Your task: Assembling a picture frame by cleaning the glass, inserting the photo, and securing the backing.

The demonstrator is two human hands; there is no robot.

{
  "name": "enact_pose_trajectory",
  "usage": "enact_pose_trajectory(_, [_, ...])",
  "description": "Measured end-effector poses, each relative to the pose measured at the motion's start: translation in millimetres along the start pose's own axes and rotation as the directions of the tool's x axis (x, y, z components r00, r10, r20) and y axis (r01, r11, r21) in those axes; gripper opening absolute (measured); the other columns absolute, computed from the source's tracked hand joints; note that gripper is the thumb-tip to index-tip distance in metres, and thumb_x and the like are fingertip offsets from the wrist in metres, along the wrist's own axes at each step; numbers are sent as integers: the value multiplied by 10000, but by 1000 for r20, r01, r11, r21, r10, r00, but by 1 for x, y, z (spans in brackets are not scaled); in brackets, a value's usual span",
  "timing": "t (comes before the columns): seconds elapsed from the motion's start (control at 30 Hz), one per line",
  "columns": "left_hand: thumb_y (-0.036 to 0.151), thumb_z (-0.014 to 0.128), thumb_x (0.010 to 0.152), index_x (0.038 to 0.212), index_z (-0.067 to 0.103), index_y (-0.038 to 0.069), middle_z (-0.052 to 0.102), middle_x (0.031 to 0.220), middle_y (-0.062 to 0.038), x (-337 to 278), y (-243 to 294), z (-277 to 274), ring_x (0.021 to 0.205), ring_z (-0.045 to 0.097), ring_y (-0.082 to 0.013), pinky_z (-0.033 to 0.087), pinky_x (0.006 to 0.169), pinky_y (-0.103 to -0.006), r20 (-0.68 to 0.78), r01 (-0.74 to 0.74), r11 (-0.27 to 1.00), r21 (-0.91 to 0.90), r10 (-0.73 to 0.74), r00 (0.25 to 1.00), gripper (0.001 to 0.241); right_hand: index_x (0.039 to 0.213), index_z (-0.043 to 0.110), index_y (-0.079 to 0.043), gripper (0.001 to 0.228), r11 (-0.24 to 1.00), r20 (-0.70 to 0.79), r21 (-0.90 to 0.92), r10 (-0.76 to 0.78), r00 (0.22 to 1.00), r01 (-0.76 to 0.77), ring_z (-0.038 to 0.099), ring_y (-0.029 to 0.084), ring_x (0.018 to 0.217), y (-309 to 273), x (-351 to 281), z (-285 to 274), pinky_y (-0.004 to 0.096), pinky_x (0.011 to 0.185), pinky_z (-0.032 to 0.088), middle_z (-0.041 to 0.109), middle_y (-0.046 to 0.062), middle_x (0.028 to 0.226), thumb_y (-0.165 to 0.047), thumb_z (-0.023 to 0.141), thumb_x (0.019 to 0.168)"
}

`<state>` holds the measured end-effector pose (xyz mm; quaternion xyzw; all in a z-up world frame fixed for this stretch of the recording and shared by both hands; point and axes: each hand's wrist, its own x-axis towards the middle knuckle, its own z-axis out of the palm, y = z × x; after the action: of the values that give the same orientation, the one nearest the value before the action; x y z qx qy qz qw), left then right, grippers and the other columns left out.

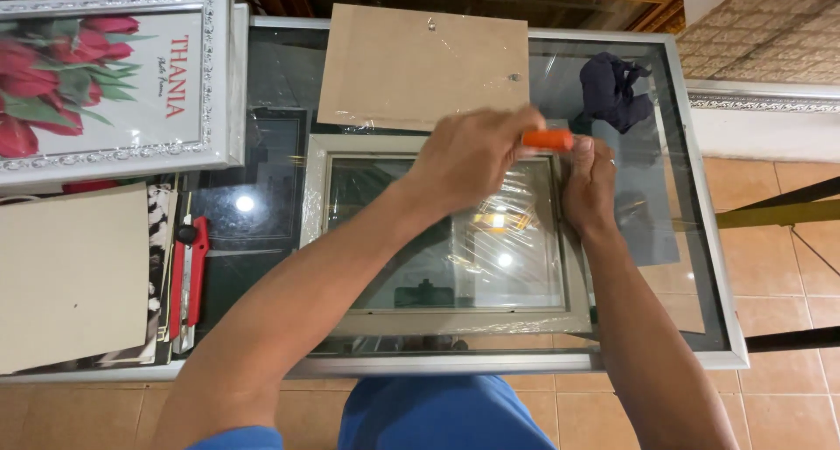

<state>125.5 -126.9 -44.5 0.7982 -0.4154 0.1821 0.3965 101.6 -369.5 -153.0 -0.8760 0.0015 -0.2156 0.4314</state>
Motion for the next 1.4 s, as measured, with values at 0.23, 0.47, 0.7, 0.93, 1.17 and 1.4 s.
enact_pose_trajectory(0.23, [117,710,918,1075,471,78,724,761,-113,-55,131,-43,564,692,-336,438,447,-484,412,85,973,-214,11,911,288,1204,706,73,598,1000,30,22,-9,1000,8,526,276,1128,-31,0,-3,394,1012,411,615,170,1222,-365,302,1152])
enact_pose_trajectory(0.47, [253,604,929,1116,611,58,732,804,-104,-16,90,-5,604,691,-294,509,584,-400,560,575,766,-287,-352,750,271,1220,728,-77,980,933,170,104,325,930,-345,587,254,1226,-52,12,-27,412,1113,399,670,116,1304,-743,73,922])
enact_pose_trajectory(0.7, [211,677,913,1159,634,83,784,810,-76,47,2,42,631,745,-264,545,618,-388,104,411,895,-171,-398,911,281,1160,685,57,997,857,125,272,419,899,-437,611,263,1279,3,15,-26,372,1128,430,668,174,1319,-744,143,915])
enact_pose_trajectory(0.93, [199,771,861,1073,675,91,654,775,-20,44,13,30,637,618,-154,505,642,-307,-70,251,933,-259,-277,958,257,1547,304,-1,822,971,184,184,-188,965,154,350,379,1481,-57,13,-41,513,1250,260,340,206,1574,-202,737,877])
enact_pose_trajectory(1.17, [629,567,1008,1480,474,218,717,1279,-143,-24,-41,-21,1235,663,-361,500,1095,-511,-141,272,947,-168,-296,945,633,1200,686,17,399,992,110,126,-16,994,2,635,194,817,-68,15,-72,366,730,532,673,147,934,-87,869,861])
enact_pose_trajectory(1.4, [256,685,966,1186,766,249,721,994,-32,-165,-137,-102,960,721,-297,574,837,-445,-277,842,506,186,-795,539,235,1240,716,4,482,784,186,572,162,969,-241,622,107,726,-147,2,4,220,673,502,661,66,885,-70,785,769])
